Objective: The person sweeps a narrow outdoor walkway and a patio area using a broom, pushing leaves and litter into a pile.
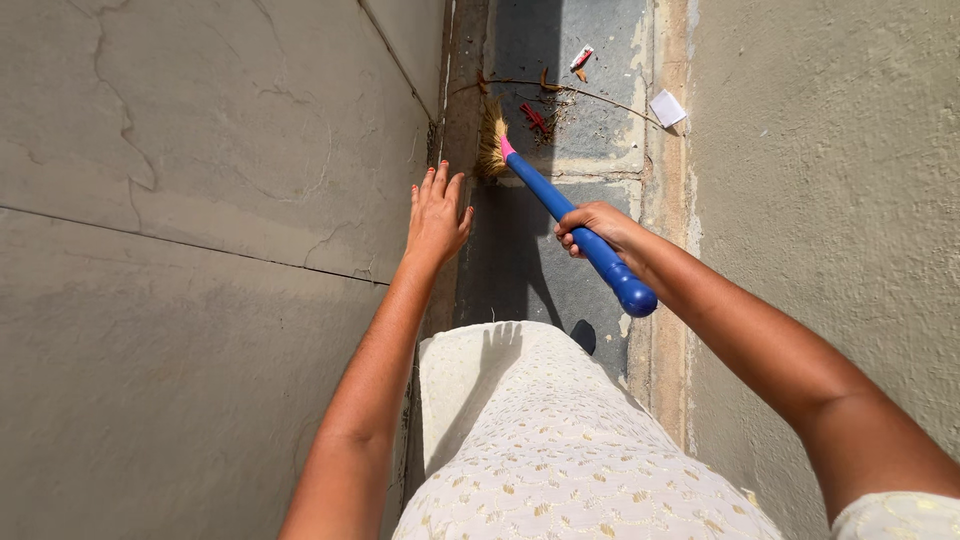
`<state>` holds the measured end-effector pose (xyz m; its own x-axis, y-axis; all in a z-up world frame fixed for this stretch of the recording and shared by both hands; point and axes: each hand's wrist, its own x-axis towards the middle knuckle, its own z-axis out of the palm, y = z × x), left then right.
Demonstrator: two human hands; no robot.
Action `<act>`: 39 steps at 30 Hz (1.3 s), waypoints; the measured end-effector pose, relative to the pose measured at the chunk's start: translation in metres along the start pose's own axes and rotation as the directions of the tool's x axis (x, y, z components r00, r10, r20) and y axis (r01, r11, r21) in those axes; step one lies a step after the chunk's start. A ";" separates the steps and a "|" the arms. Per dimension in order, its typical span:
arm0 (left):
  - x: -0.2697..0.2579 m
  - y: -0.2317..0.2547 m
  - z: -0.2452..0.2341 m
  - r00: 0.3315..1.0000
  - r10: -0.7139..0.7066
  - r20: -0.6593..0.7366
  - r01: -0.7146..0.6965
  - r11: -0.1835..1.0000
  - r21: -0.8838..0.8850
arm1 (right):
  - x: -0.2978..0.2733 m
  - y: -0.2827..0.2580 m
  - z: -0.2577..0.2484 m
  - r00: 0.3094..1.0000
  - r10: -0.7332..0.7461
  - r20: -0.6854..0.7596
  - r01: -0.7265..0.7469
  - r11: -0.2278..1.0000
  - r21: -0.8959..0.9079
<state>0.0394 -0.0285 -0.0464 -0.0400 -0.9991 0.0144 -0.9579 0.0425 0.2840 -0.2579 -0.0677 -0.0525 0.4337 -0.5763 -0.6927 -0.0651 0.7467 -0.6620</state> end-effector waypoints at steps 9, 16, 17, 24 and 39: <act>0.042 -0.067 0.036 0.997 -0.074 -0.017 0.075 0.991 0.112 | -0.055 0.023 -0.029 0.994 0.053 -0.100 -0.103 0.783 -0.614; 0.030 -0.073 0.060 0.993 -0.107 -0.045 0.110 0.991 0.076 | -0.071 0.063 -0.026 0.984 0.172 -0.043 -0.160 0.756 -0.635; 0.025 -0.072 0.061 0.992 -0.125 -0.031 0.127 0.990 0.062 | -0.068 0.068 -0.027 0.984 0.175 -0.037 -0.157 0.741 -0.653; 0.005 -0.072 0.058 0.982 -0.180 -0.057 0.180 0.984 -0.007 | -0.028 0.098 -0.070 0.950 0.216 -0.226 -0.312 0.676 -0.668; 0.006 -0.048 0.048 0.969 -0.207 -0.134 0.199 0.977 -0.075 | 0.028 -0.010 -0.119 0.885 -0.233 -0.403 -0.200 0.591 -0.781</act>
<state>0.0713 -0.0370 -0.1055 0.1979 -0.9766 0.0838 -0.9226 -0.1568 0.3524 -0.3523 -0.1312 -0.0996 0.0365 -0.8179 -0.5741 -0.8275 0.2973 -0.4762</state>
